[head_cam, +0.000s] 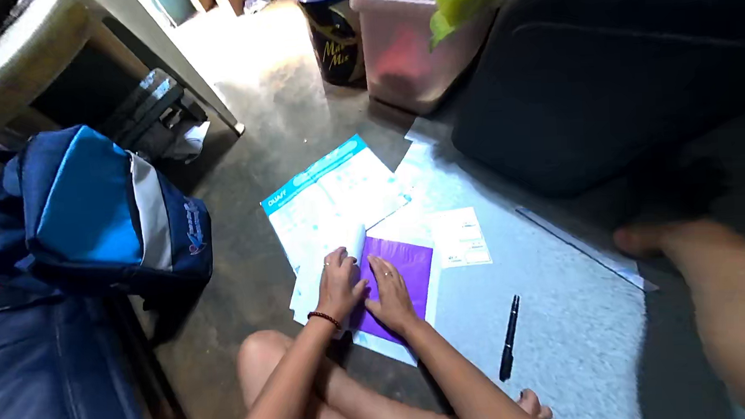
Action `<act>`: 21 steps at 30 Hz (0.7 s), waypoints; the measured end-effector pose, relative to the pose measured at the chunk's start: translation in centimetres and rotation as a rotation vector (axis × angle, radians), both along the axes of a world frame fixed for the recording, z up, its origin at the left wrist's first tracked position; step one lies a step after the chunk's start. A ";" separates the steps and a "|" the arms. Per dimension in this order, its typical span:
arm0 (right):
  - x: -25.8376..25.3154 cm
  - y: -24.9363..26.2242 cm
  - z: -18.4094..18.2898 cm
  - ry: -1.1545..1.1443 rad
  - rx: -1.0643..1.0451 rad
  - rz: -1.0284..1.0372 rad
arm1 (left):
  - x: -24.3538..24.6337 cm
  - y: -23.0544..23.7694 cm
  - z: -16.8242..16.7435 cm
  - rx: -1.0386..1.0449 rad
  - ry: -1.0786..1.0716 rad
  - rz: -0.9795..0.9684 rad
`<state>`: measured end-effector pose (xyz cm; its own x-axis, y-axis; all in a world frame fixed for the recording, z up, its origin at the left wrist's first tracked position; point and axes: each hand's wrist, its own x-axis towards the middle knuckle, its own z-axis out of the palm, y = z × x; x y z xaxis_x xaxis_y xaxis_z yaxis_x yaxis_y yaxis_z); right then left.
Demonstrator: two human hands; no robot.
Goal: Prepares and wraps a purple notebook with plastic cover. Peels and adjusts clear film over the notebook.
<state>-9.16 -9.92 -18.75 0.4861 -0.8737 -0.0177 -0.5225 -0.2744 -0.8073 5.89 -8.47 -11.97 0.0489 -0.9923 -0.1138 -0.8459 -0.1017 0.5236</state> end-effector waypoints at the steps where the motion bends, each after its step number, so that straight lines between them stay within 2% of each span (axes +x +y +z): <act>1: 0.1 -0.1 0.1 -0.018 -0.011 -0.038 | -0.4 -1.0 -0.2 0.008 0.015 0.003; 5: 0.6 -1.7 -0.5 -0.152 -0.117 -0.153 | -0.3 -5.8 -0.3 0.068 -0.033 0.049; 7: 0.5 -2.9 -0.8 -0.179 -0.155 -0.182 | 0.2 -7.7 -0.6 0.088 -0.070 -0.009; 11: 1.1 -4.3 -0.4 -0.108 -0.186 -0.240 | 1.2 -10.7 0.6 0.267 -0.132 -0.178; 15: 2.1 -4.9 0.3 -0.015 -0.167 -0.311 | 1.6 -12.1 1.2 0.337 -0.186 -0.292; 21: 2.7 -4.8 -0.5 -0.021 -0.210 -0.364 | 1.9 -12.9 1.5 0.394 -0.244 -0.480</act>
